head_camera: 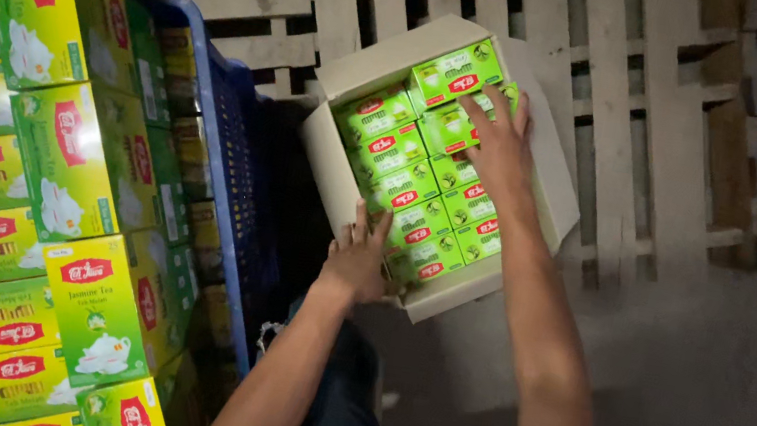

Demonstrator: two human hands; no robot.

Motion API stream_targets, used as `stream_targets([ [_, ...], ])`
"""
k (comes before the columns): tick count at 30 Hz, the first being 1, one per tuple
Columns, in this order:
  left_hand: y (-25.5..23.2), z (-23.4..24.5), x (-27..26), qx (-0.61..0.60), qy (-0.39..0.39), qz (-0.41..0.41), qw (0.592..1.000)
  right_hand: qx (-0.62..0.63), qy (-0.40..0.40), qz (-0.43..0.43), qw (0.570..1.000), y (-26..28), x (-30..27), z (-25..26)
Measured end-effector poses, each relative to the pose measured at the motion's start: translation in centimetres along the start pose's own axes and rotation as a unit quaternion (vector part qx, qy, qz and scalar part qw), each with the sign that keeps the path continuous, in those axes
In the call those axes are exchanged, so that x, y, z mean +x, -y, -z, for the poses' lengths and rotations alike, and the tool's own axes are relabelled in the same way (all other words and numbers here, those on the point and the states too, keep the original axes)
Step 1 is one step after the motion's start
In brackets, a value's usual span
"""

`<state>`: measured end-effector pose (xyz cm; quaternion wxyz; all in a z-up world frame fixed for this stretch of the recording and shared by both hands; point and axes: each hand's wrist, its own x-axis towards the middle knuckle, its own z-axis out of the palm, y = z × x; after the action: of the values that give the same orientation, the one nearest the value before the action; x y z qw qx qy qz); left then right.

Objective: The person transfers small green and yellow boxes from a blue plastic crate into a larger cardboard box. They arrange the boxes in neat rows and layers, filling the cardboard box and closing its flaps at the end.

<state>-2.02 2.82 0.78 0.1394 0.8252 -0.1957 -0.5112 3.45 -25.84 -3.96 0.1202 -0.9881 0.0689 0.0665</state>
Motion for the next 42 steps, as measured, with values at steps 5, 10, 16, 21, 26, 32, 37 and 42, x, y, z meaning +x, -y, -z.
stream_targets([
  [5,-1.1,0.0,0.0,0.026,0.015,0.009,1.0,-0.009,0.021,-0.007,1.0,0.0,1.3,-1.2],
  [10,-0.9,-0.6,0.9,0.039,0.028,0.019,0.999,-0.016,0.001,0.022,1.0,-0.3,1.8,-1.8],
  [16,0.2,-2.6,3.0,0.024,0.021,0.029,0.999,-0.108,-0.021,0.02,0.994,-1.0,1.2,-5.0],
  [21,-2.2,0.4,-0.6,0.038,0.033,0.026,0.998,-0.142,-0.022,0.028,0.989,-2.1,1.6,-5.6],
  [26,-0.1,-2.4,3.0,0.042,0.039,0.029,0.998,-0.159,0.012,0.021,0.987,-2.3,2.1,-6.1],
  [32,-1.8,-0.3,0.1,0.021,0.025,0.022,0.999,-0.121,0.035,0.081,0.989,-0.9,2.1,-6.0],
  [37,-2.2,0.6,-0.3,0.03,0.057,0.032,0.997,-0.107,0.049,0.092,0.989,-0.3,2.0,-4.9],
  [42,-2.0,0.5,-0.5,0.014,0.05,0.022,0.998,-0.127,0.061,0.072,0.987,0.9,1.3,-4.5],
])
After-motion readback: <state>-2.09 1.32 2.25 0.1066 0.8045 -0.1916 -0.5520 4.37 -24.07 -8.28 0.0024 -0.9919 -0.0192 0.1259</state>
